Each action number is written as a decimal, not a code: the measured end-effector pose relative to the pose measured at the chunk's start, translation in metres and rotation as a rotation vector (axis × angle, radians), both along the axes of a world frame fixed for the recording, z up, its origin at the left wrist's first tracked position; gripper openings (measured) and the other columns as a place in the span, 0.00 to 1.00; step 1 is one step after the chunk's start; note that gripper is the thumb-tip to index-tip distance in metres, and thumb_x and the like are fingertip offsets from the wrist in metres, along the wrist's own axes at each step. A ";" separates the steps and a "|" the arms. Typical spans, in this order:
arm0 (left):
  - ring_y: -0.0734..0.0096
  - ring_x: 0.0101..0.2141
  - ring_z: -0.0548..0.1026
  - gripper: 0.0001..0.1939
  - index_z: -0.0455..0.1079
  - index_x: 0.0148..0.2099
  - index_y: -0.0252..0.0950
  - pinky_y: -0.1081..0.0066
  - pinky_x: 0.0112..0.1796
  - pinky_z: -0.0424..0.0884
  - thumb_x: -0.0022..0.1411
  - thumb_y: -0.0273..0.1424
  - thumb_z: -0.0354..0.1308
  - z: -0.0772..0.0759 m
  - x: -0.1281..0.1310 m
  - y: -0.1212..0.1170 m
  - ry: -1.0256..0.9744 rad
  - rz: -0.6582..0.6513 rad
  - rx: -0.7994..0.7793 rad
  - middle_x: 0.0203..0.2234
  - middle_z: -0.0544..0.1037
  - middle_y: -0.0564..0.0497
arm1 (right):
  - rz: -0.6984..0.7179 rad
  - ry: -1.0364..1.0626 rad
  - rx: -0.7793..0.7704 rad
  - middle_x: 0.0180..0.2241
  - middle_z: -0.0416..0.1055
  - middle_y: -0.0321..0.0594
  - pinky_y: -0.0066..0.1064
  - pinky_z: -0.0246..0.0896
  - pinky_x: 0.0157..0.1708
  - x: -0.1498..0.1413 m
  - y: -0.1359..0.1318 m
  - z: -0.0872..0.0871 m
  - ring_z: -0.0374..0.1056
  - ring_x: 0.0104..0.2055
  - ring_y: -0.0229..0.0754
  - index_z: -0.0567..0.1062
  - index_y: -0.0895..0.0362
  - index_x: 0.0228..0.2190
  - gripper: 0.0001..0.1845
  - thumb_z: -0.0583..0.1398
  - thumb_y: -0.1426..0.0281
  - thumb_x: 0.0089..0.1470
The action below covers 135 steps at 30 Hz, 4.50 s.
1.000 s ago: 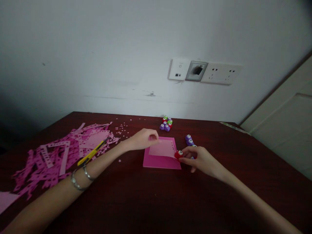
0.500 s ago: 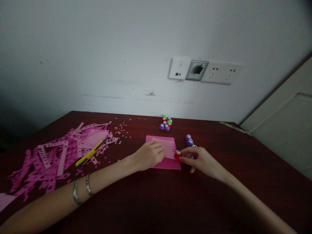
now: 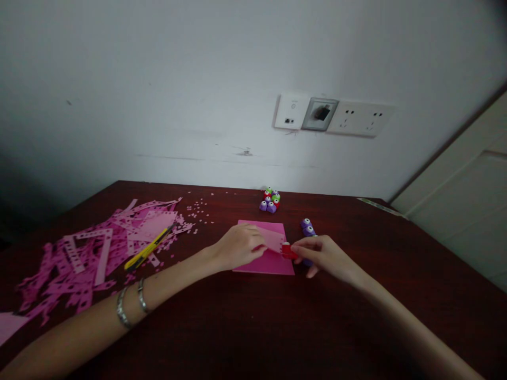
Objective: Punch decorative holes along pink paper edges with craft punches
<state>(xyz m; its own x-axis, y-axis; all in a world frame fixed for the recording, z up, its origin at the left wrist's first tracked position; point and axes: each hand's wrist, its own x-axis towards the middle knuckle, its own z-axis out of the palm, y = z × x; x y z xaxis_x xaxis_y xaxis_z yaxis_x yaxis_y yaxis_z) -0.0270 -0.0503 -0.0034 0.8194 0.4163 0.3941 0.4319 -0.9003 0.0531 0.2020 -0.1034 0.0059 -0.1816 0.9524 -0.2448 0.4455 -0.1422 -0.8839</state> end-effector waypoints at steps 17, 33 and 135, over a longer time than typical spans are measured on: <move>0.71 0.35 0.71 0.08 0.72 0.34 0.35 0.68 0.40 0.67 0.58 0.29 0.52 0.008 -0.001 -0.003 -0.002 -0.020 -0.067 0.29 0.76 0.50 | -0.049 0.108 -0.048 0.27 0.74 0.44 0.23 0.68 0.19 -0.003 -0.001 0.001 0.71 0.31 0.40 0.76 0.62 0.33 0.18 0.61 0.59 0.47; 0.73 0.33 0.71 0.07 0.72 0.34 0.35 0.70 0.38 0.66 0.59 0.27 0.52 0.004 0.015 -0.012 -0.033 -0.067 -0.148 0.28 0.76 0.52 | -0.055 0.156 -0.059 0.27 0.71 0.40 0.28 0.71 0.21 -0.010 -0.004 0.003 0.70 0.32 0.41 0.71 0.60 0.44 0.23 0.61 0.61 0.47; 0.69 0.47 0.69 0.13 0.69 0.46 0.33 0.66 0.51 0.62 0.64 0.32 0.47 -0.014 0.006 -0.012 0.011 -0.103 -0.030 0.43 0.75 0.48 | 0.185 -0.102 0.065 0.36 0.70 0.44 0.24 0.69 0.17 0.002 -0.007 0.000 0.66 0.21 0.31 0.72 0.61 0.40 0.19 0.57 0.60 0.52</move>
<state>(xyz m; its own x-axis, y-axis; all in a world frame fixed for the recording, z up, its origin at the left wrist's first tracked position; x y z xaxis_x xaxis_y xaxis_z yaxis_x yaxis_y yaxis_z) -0.0207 -0.0618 -0.0175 0.8624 0.3414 0.3739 0.3382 -0.9380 0.0764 0.2036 -0.1104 0.0055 -0.3320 0.9197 -0.2098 0.5465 0.0062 -0.8374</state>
